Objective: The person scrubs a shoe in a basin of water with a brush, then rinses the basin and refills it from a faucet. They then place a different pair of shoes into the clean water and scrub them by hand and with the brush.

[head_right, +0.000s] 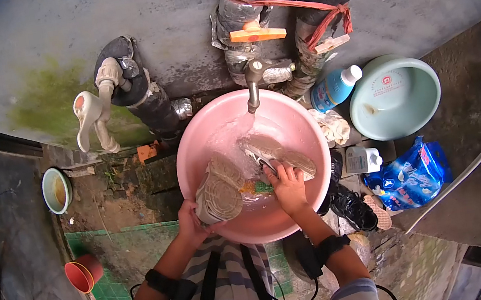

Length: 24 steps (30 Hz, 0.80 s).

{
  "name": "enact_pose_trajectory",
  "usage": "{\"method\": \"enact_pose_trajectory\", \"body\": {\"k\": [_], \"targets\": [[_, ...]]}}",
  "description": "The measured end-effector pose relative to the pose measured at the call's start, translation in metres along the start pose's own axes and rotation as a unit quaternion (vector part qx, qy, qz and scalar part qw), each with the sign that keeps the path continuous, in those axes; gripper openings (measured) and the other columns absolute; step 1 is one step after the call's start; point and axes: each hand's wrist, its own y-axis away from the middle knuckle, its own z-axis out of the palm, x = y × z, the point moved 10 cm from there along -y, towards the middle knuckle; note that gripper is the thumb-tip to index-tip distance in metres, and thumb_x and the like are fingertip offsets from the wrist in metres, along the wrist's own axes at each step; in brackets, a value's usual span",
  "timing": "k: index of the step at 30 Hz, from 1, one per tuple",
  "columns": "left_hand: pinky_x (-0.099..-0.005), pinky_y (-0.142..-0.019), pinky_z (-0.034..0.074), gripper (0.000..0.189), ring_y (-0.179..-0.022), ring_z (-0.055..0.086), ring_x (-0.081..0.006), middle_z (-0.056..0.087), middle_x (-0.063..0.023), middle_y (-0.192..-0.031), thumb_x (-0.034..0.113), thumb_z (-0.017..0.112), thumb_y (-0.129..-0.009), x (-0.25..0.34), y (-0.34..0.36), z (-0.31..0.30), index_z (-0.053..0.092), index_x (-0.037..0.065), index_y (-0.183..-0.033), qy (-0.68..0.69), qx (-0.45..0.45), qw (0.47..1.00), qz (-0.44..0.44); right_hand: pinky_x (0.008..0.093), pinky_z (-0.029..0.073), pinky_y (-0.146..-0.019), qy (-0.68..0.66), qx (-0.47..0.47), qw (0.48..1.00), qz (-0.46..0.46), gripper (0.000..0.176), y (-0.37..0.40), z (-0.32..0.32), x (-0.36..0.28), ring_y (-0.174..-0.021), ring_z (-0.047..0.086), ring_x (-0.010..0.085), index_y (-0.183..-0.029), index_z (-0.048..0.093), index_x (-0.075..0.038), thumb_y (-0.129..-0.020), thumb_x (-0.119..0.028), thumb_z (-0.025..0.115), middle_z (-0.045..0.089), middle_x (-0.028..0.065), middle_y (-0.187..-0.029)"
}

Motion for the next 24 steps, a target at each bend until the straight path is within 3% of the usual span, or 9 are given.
{"method": "enact_pose_trajectory", "body": {"k": [3, 6, 8, 9, 11, 12, 16, 18, 24], "targets": [[-0.0515, -0.079, 0.047, 0.054, -0.11, 0.048, -0.0296, 0.048, -0.011, -0.121, 0.028, 0.036, -0.074, 0.001, 0.0, 0.002, 0.04, 0.008, -0.124, 0.005, -0.013, 1.0, 0.002, 0.0399, 0.032, -0.08, -0.033, -0.064, 0.997, -0.03, 0.045, 0.0, 0.01, -0.007, -0.098, 0.042, 0.0219, -0.113, 0.055, -0.014, -0.069, -0.021, 0.06, 0.044, 0.0042, -0.114], [-0.0506, -0.08, 0.047, 0.055, -0.11, 0.048, -0.0295, 0.048, -0.0109, -0.121, 0.028, 0.036, -0.074, 0.0, -0.001, 0.001, 0.04, 0.008, -0.124, 0.0, -0.021, 1.0, 0.005, 0.0419, 0.031, -0.086, -0.059, -0.111, 0.992, 0.027, 0.056, -0.025, 0.008, 0.012, -0.107, 0.04, 0.0247, -0.119, 0.047, -0.011, -0.069, -0.029, 0.064, 0.042, 0.008, -0.12], [-0.05, -0.08, 0.047, 0.052, -0.11, 0.049, -0.028, 0.049, -0.0085, -0.121, 0.026, 0.034, -0.077, -0.002, -0.002, -0.001, 0.039, 0.009, -0.126, 0.003, -0.024, 1.0, -0.005, 0.0455, 0.029, -0.093, -0.086, -0.124, 0.981, 0.118, 0.079, -0.035, 0.025, 0.048, -0.115, 0.037, 0.0287, -0.126, 0.037, -0.01, -0.062, -0.041, 0.072, 0.039, 0.0115, -0.125], [-0.05, -0.08, 0.047, 0.052, -0.11, 0.049, -0.028, 0.049, -0.0085, -0.121, 0.026, 0.034, -0.077, -0.002, -0.002, 0.0, 0.039, 0.009, -0.126, 0.004, -0.023, 1.0, -0.001, 0.0455, 0.029, -0.093, -0.087, -0.122, 0.982, 0.114, 0.079, -0.039, 0.03, 0.052, -0.115, 0.037, 0.0287, -0.126, 0.037, -0.01, -0.062, -0.041, 0.072, 0.039, 0.0115, -0.125], [-0.0515, -0.079, 0.047, 0.052, -0.111, 0.048, -0.0275, 0.048, -0.0082, -0.122, 0.026, 0.035, -0.077, -0.001, 0.0, -0.002, 0.038, 0.01, -0.126, 0.002, -0.012, 1.0, 0.006, 0.0471, 0.025, -0.097, -0.087, -0.29, 0.94, 0.158, 0.101, -0.031, 0.072, 0.063, -0.122, 0.032, 0.031, -0.132, 0.025, -0.009, -0.054, -0.051, 0.074, 0.035, 0.0141, -0.13], [-0.0515, -0.079, 0.047, 0.052, -0.111, 0.048, -0.0275, 0.048, -0.0082, -0.122, 0.026, 0.035, -0.077, 0.0, -0.002, -0.003, 0.038, 0.01, -0.126, 0.003, -0.012, 1.0, 0.01, 0.047, 0.026, -0.097, -0.063, -0.317, 0.932, 0.163, 0.106, -0.033, 0.077, 0.062, -0.121, 0.033, 0.0314, -0.133, 0.023, -0.009, -0.052, -0.053, 0.075, 0.037, 0.0143, -0.128], [-0.0515, -0.08, 0.046, 0.054, -0.112, 0.047, -0.0276, 0.047, -0.0084, -0.122, 0.028, 0.038, -0.075, -0.006, -0.009, -0.016, 0.039, 0.01, -0.126, 0.005, -0.001, 1.0, 0.022, 0.0465, 0.026, -0.097, -0.082, -0.305, 0.93, 0.191, 0.104, -0.031, 0.06, 0.062, -0.119, 0.033, 0.0319, -0.133, 0.024, -0.01, -0.052, -0.052, 0.074, 0.038, 0.0148, -0.124], [-0.0496, -0.081, 0.047, 0.056, -0.111, 0.047, -0.0285, 0.049, -0.0095, -0.121, 0.029, 0.039, -0.074, -0.004, -0.009, -0.013, 0.04, 0.008, -0.125, 0.01, -0.01, 1.0, 0.028, 0.0484, 0.025, -0.097, -0.134, -0.247, 0.927, 0.247, 0.104, -0.025, 0.037, 0.07, -0.119, 0.032, 0.0316, -0.133, 0.023, -0.01, -0.053, -0.048, 0.075, 0.038, 0.0155, -0.124], [-0.0511, -0.081, 0.046, 0.054, -0.111, 0.047, -0.0287, 0.048, -0.0102, -0.121, 0.029, 0.039, -0.074, -0.001, 0.0, -0.007, 0.041, 0.009, -0.125, 0.002, 0.008, 1.0, 0.011, 0.049, 0.026, -0.096, -0.194, -0.102, 0.932, 0.288, 0.097, -0.015, 0.001, 0.083, -0.114, 0.035, 0.0322, -0.129, 0.031, -0.011, -0.052, -0.047, 0.077, 0.043, 0.015, -0.118]]}}
